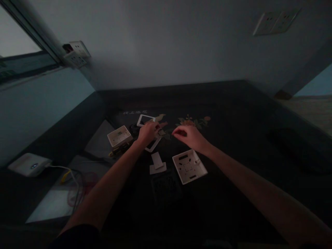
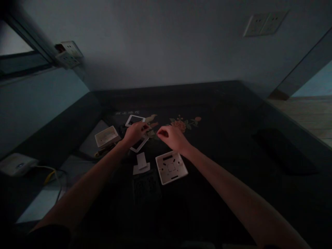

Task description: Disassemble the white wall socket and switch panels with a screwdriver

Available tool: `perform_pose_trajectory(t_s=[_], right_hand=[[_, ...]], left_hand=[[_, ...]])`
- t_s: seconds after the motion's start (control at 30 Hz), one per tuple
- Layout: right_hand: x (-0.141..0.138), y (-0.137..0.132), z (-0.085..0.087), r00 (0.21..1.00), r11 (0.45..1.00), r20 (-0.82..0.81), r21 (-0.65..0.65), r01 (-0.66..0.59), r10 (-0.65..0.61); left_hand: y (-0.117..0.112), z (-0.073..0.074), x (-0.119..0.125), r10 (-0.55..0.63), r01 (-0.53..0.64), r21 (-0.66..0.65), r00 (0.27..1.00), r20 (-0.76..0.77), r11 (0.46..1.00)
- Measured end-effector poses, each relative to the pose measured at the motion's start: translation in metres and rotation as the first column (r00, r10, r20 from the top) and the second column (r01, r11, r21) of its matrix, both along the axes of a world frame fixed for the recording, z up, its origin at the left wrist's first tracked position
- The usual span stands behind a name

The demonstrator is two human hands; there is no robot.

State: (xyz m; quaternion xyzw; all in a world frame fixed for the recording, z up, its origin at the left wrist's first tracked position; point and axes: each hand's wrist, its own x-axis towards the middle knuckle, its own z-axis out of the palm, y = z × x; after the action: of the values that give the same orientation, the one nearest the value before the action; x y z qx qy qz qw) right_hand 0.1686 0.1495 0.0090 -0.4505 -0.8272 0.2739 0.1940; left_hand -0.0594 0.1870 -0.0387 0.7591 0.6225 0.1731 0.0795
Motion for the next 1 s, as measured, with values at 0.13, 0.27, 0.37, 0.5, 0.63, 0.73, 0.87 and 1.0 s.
perform_pose_trajectory(t_s=[0.13, 0.27, 0.37, 0.5, 0.63, 0.73, 0.87, 1.0], right_hand=[[0.042, -0.060, 0.004, 0.998, 0.999, -0.062, 0.028, -0.031, 0.033], [0.047, -0.110, -0.006, 0.984, 0.985, -0.056, 0.042, -0.168, 0.170], [0.037, -0.128, -0.017, 0.935, 0.926, 0.092, 0.134, -0.352, 0.342], [0.023, -0.131, -0.022, 0.852, 0.851, 0.281, 0.171, -0.497, 0.442], [0.024, -0.126, -0.021, 0.835, 0.846, 0.353, 0.176, -0.503, 0.423], [0.039, -0.118, -0.021, 0.866, 0.874, 0.356, 0.208, -0.440, 0.351], [0.068, -0.102, -0.023, 0.922, 0.918, 0.346, 0.283, -0.279, 0.173], [0.086, -0.091, -0.026, 0.944, 0.914, 0.296, 0.323, -0.245, 0.148]], left_hand=[[-0.006, 0.001, 0.003, -0.043, 0.043, 0.033, 0.999, 0.021, 0.999], [-0.027, 0.010, 0.001, -0.068, 0.061, 0.091, 0.994, 0.084, 0.994], [-0.054, 0.018, -0.002, -0.101, 0.086, 0.113, 0.985, 0.141, 0.990], [-0.092, 0.024, -0.007, -0.168, 0.151, 0.099, 0.965, 0.201, 0.984], [-0.115, 0.022, -0.011, -0.287, 0.287, 0.030, 0.932, 0.221, 0.957], [-0.123, 0.021, -0.010, -0.359, 0.371, -0.009, 0.903, 0.235, 0.928], [-0.131, 0.022, -0.005, -0.389, 0.407, -0.021, 0.886, 0.254, 0.913], [-0.138, 0.021, 0.002, -0.393, 0.413, -0.023, 0.881, 0.265, 0.910]])
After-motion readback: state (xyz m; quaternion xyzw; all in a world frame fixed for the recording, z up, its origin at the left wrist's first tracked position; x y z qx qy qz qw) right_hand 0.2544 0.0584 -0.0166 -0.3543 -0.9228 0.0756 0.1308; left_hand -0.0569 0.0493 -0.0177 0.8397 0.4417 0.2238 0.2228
